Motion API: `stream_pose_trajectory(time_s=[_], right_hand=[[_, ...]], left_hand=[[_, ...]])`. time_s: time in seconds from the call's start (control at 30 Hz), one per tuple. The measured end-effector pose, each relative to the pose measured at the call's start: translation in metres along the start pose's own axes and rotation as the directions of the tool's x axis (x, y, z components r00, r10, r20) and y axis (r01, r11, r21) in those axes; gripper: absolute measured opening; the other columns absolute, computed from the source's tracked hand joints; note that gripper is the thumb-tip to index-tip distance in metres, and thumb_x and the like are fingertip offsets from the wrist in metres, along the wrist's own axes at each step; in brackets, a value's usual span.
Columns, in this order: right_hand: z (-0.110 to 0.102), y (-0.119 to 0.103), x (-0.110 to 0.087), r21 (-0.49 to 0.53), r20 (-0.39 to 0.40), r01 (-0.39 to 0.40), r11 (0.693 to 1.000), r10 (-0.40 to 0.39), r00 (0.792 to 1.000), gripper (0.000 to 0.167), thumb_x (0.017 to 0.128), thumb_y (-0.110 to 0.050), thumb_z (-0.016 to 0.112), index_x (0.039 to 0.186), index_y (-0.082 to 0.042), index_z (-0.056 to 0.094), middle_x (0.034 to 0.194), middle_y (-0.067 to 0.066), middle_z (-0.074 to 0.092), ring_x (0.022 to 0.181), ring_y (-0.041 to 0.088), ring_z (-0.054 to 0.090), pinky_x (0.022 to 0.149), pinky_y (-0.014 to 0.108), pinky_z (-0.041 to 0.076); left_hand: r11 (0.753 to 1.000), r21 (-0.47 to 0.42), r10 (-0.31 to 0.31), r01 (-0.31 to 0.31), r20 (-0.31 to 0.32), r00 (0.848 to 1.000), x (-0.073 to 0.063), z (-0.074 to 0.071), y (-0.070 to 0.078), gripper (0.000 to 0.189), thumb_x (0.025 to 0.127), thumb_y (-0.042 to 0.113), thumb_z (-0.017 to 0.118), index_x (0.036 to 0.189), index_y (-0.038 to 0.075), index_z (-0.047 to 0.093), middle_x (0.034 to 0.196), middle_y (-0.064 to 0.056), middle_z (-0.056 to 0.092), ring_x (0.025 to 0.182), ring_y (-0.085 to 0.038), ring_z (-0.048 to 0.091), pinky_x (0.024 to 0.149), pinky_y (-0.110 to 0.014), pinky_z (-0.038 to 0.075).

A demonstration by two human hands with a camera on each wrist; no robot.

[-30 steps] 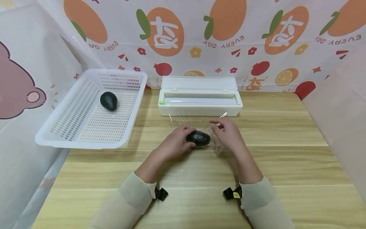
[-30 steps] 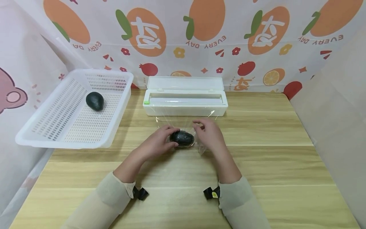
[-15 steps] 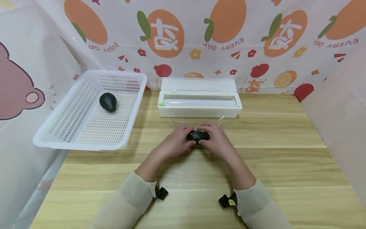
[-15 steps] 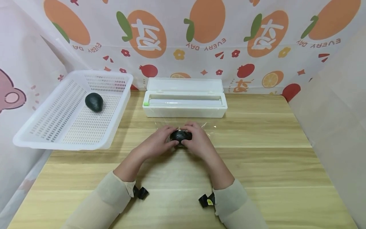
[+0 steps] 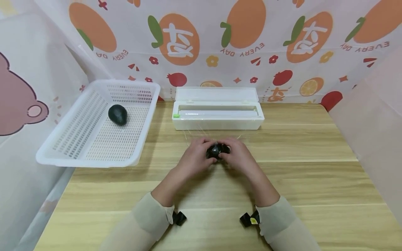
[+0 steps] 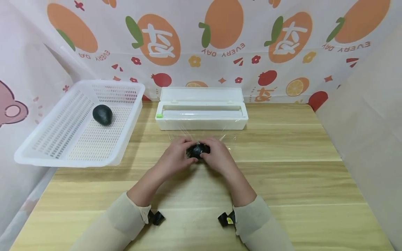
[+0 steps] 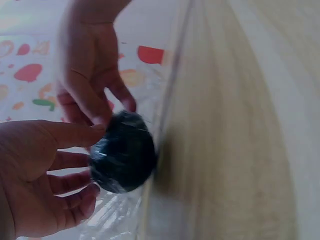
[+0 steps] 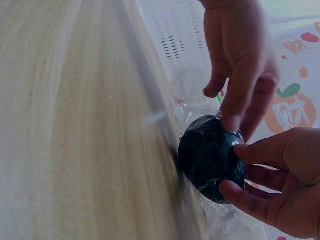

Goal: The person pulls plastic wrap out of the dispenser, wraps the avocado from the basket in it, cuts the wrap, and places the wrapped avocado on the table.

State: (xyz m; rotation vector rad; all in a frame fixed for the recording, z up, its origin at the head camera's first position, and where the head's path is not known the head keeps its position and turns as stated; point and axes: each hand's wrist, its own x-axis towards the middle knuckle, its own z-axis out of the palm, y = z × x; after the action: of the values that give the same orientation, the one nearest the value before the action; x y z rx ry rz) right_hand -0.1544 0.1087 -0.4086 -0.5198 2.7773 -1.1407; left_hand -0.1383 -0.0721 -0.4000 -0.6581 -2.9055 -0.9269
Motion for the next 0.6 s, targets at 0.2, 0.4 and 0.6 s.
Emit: stream_pose_trajectory(time_s=[0.2,0.4,0.6], right_hand=[[0.003,0.003,0.0,0.013,-0.002,-0.018,1.0,0.018,1.0,0.041,0.083,-0.006,0.078,0.123,-0.007,0.068,0.124,0.01,0.066,0.122,0.028,0.058,0.105,0.046,0.045],[0.003,0.006,0.0,-0.032,-0.014,-0.01,0.999,0.01,1.0,0.042,0.08,-0.009,0.08,0.121,-0.008,0.07,0.125,0.008,0.066,0.122,0.028,0.059,0.105,0.045,0.045],[-0.002,0.009,0.002,-0.069,-0.013,0.01,0.998,-0.011,1.0,0.051,0.077,-0.009,0.082,0.126,-0.009,0.067,0.129,0.009,0.063,0.122,0.03,0.058,0.104,0.046,0.046]], left_hand=[[1.0,-0.013,-0.019,0.02,0.022,1.0,0.007,0.006,-0.012,0.05,0.073,0.017,0.087,0.12,0.009,0.069,0.121,-0.008,0.062,0.117,-0.03,0.054,0.102,-0.044,0.045],[1.0,-0.025,0.016,-0.014,0.066,0.998,0.013,0.007,-0.023,0.053,0.079,0.021,0.083,0.128,0.008,0.065,0.125,-0.009,0.061,0.119,-0.031,0.055,0.104,-0.045,0.044],[0.999,-0.023,0.025,-0.023,0.116,0.993,0.018,0.006,-0.025,0.053,0.09,0.024,0.073,0.137,0.005,0.056,0.135,-0.012,0.056,0.126,-0.033,0.049,0.107,-0.048,0.042]])
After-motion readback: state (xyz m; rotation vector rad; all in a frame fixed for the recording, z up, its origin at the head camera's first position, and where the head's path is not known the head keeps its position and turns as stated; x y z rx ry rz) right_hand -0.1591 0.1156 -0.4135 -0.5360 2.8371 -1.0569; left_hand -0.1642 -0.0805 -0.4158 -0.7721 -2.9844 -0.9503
